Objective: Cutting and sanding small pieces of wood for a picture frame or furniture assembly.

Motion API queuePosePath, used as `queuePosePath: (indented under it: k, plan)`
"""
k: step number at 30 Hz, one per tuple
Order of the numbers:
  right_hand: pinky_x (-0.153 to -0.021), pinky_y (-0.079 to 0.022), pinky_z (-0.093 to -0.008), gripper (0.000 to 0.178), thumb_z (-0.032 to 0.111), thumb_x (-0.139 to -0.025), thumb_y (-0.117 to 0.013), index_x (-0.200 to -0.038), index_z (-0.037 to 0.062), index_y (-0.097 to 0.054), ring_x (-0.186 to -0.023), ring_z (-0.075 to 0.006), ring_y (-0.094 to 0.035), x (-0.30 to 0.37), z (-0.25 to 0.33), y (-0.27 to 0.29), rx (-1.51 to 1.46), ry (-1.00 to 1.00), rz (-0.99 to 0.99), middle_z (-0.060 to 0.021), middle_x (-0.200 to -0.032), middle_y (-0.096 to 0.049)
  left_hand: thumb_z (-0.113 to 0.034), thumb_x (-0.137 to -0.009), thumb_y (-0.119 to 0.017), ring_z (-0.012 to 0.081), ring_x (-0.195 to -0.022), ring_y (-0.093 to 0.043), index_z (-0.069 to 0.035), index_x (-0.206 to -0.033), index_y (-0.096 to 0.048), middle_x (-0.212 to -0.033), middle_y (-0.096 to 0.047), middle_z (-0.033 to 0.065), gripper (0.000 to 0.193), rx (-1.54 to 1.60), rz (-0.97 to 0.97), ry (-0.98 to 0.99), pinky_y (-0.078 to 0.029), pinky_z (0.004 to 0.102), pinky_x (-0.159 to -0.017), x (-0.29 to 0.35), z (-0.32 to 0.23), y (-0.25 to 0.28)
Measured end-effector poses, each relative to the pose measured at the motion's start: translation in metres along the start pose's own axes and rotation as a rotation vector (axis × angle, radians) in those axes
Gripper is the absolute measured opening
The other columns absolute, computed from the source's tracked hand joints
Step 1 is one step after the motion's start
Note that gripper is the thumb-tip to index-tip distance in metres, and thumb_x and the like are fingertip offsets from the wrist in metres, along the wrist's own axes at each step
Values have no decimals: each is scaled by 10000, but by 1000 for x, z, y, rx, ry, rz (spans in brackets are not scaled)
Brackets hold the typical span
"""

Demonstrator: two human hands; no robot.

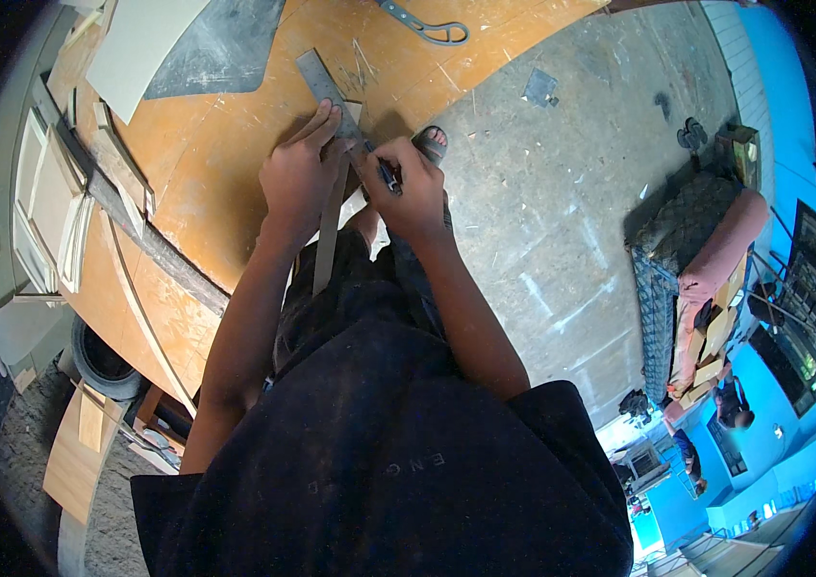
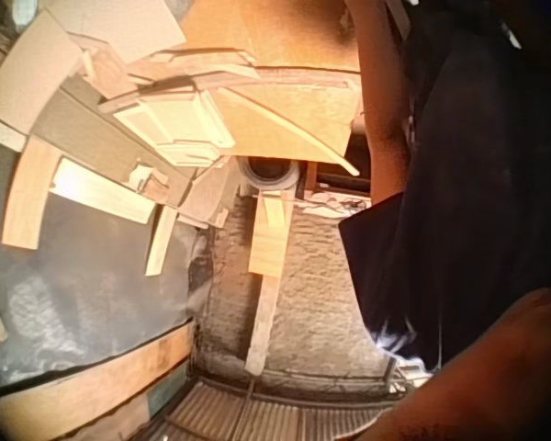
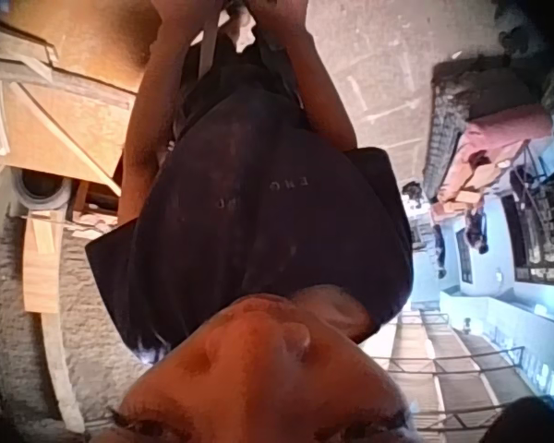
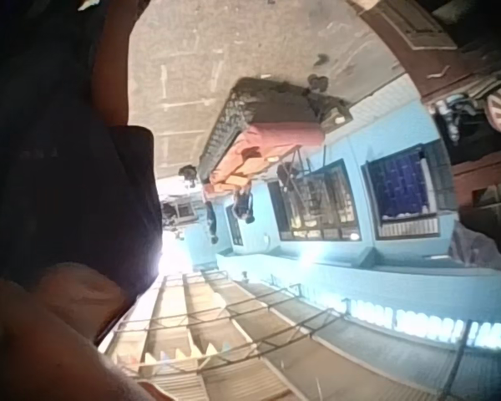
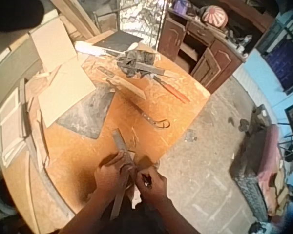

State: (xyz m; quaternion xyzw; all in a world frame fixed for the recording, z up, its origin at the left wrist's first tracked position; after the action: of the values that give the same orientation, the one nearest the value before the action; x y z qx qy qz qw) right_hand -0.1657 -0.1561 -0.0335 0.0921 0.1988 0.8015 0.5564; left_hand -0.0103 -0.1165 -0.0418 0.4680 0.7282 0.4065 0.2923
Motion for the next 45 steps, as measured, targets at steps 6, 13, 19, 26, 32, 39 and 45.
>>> queuePosePath:
  k: [6,13,19,26,32,39,45]
  plan:
    - [-643,-512,-311,139,36,-865,-713,-987,8,-652,-673,-189,-619,16,-10,12,-15,5,-81,-103,-789,-636,-282,-833,-718,239,-928,-724,-185,-1173,-726,-1301,-657,-41,354,10,44,24,-589,375,-760,-1,-6,2]
    - [-729,-536,-374,371,62,-770,-783,-1110,17,-643,-822,-288,-650,44,-15,7,206,-17,82,-140,-929,-641,-264,-836,-720,248,-1022,-700,-133,-1207,-706,-1333,-641,-10,394,75,10,14,-581,383,-810,1,-1,-1]
    - [-735,-533,-374,390,63,-732,-796,-1092,18,-654,-804,-282,-655,33,-12,11,165,-7,0,-139,-913,-645,-327,-774,-812,349,-1182,-618,-79,-1332,-606,-1429,-543,149,645,259,-126,9,-538,421,-920,9,-5,1]
    - [-746,-523,-413,337,90,-723,-773,-1028,12,-653,-816,-351,-649,-49,-33,52,279,68,-193,-174,-891,-641,-166,-751,-816,378,-1167,-600,-51,-1270,-614,-1252,-621,174,568,202,-77,31,-512,425,-960,16,-5,-5]
    - [-907,-488,-457,414,124,-737,-760,-1123,23,-648,-1002,-386,-604,-164,-64,80,506,240,-64,-196,-1023,-654,-73,-788,-733,364,-1100,-619,-80,-1261,-626,-1173,-639,164,485,205,-142,55,-514,420,-932,8,-7,8]
    - [-974,-480,-467,537,210,-755,-751,-1251,58,-611,-1149,-384,-574,-221,-73,71,622,225,135,-186,-1156,-643,-85,-803,-723,390,-1053,-623,-90,-1317,-591,-1174,-609,173,531,255,-229,215,-535,466,-882,3,7,32]
    - [-1025,-392,-607,674,319,-774,-732,-1379,105,-528,-1308,-347,-453,-215,-44,55,803,104,178,-148,-1351,-543,42,-762,-746,259,-857,-675,-26,-1308,-617,-1127,-626,160,566,314,-388,186,-569,327,-689,-1,22,62]
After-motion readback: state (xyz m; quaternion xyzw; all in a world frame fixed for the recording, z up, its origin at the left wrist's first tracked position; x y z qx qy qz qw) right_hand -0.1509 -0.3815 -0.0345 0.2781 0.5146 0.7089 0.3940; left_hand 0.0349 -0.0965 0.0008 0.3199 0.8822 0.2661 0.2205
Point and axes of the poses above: each hand's wrist, its own x-axis away from the middle knuckle, its own y-axis out of the back of the hand, z = x × y, the point moved 4 cm from there along -x, towards the middle knuckle
